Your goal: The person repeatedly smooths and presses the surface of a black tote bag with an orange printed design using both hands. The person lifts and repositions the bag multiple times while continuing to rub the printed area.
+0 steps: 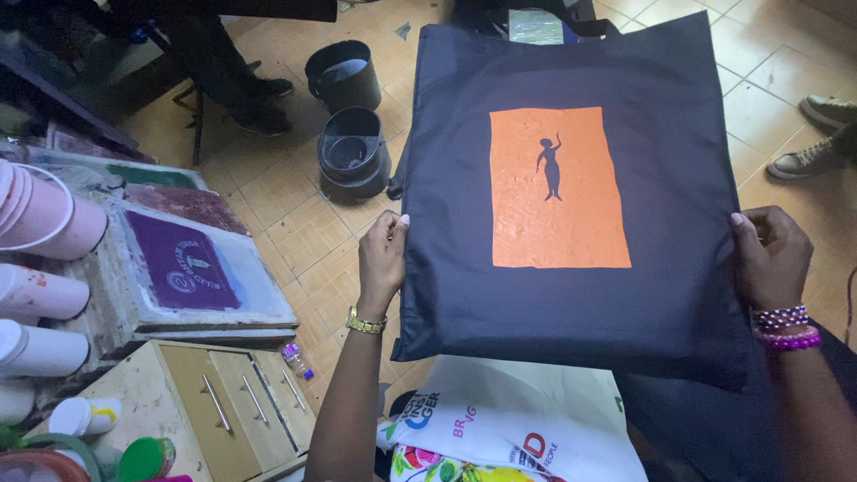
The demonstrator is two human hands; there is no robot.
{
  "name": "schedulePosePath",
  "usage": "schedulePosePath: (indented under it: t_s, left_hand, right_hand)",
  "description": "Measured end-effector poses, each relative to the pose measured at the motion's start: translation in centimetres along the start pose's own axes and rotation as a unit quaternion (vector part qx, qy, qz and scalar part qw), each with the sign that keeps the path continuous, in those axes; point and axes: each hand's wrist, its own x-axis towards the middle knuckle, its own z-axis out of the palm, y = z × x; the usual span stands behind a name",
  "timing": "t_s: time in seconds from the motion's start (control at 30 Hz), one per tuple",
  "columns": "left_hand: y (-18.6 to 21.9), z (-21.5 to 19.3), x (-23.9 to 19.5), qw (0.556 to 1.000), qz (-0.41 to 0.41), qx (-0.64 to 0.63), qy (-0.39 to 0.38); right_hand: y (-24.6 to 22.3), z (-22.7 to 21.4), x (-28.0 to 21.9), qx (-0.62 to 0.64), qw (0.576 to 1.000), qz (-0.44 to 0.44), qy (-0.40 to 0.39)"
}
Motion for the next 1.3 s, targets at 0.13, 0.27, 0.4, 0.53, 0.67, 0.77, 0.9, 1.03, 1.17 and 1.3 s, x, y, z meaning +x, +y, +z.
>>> schedulePosePath:
  t_s: [0.13,0.27,0.4,0.53,0.67,0.77,0.9,1.03,1.17,1.3]
  left_hand:
    - [-2.0,0.6,0.6,0.999,0.029,0.013,0.01]
    - [-0.1,-0.5,-0.1,1.0,0.012,0.02,0.001]
    - [0.5,-0.4,-0.6,0.999,0.012,0.038,-0.008]
    - [-0.4,0.0,-0.4,0.998,0.015,0.054,-0.001]
    - [0.6,-0.5,-0.8,0.998,0.015,0.054,-0.003]
    - [0.6,-0.3,-1.0,0.999,-0.009,0.041,-0.008]
    - [-0.5,0.3,-1.2,0.999,0.001,0.046,-0.014]
    - [0.8,-0.3,-1.5,0.999,-0.005,0.042,-0.009]
    - [1.5,-0.5,-1.7,0.999,0.0,0.035,0.006]
    - [0.3,0.0,-1.4,0.999,0.007,0.045,0.016]
  right_hand:
    - [0.3,0.6,0.0,0.044,0.999,0.025,-0.001]
    - [-0.4,0.5,-0.2,-0.02,1.0,-0.013,0.009]
    - [-1.3,-0.2,-0.6,-0.057,0.998,-0.026,0.005]
    - [0.5,0.6,-0.5,-0.056,0.997,-0.054,0.007]
    - [-0.6,0.2,-0.9,-0.055,0.998,-0.039,0.015]
    - [-1.9,0.0,-1.0,-0.05,0.998,-0.041,0.016]
    - [-1.9,0.4,-1.3,-0.017,1.0,-0.016,0.013]
    - [-1.6,0.5,-1.4,-0.026,0.999,-0.038,0.016]
    - [-1.5,0.2,-1.4,-0.011,1.0,-0.007,0.023]
    - [-0.2,0.2,-1.2,-0.052,0.998,-0.033,0.007]
